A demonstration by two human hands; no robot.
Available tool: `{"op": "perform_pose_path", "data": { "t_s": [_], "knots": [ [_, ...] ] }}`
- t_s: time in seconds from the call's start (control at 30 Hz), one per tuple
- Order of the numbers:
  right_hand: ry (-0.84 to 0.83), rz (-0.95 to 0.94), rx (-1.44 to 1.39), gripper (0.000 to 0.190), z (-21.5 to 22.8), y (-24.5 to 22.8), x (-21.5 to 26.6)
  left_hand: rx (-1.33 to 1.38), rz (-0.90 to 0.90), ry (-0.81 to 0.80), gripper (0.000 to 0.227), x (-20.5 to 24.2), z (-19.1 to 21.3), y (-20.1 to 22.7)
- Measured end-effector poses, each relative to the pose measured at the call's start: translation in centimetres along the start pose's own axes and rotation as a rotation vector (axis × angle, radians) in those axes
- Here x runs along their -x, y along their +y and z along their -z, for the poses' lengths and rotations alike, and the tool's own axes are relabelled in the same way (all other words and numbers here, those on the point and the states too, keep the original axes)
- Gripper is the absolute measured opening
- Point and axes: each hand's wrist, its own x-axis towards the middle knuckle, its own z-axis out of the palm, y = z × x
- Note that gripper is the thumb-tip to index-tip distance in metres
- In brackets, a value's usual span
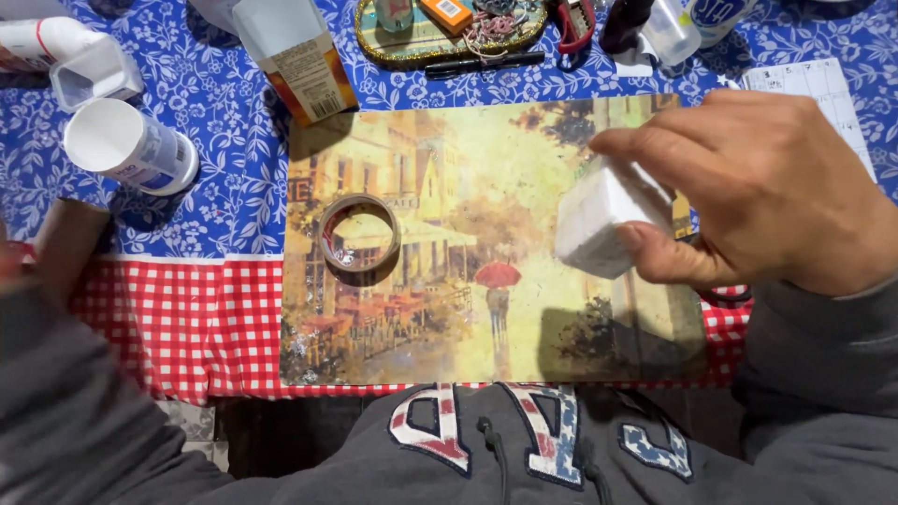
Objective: Cutting and shaping styrofoam blocks using a utility knife to fit into a container.
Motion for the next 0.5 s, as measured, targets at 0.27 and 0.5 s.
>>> {"op": "perform_pose_path", "data": {
  "t_s": [0.27,0.5],
  "knots": [
    [0.427,-0.216,-0.37,0.052,-3.3,2.6,5.8,0.17,-0.116,-0.11,0.026,-12.8,-18.6,35.0],
    [0.374,-0.51,-0.42,0.05,-1.3,-1.0,4.0,0.375,0.194,-0.251,0.072,-9.5,-25.1,33.8]
  ]
}}
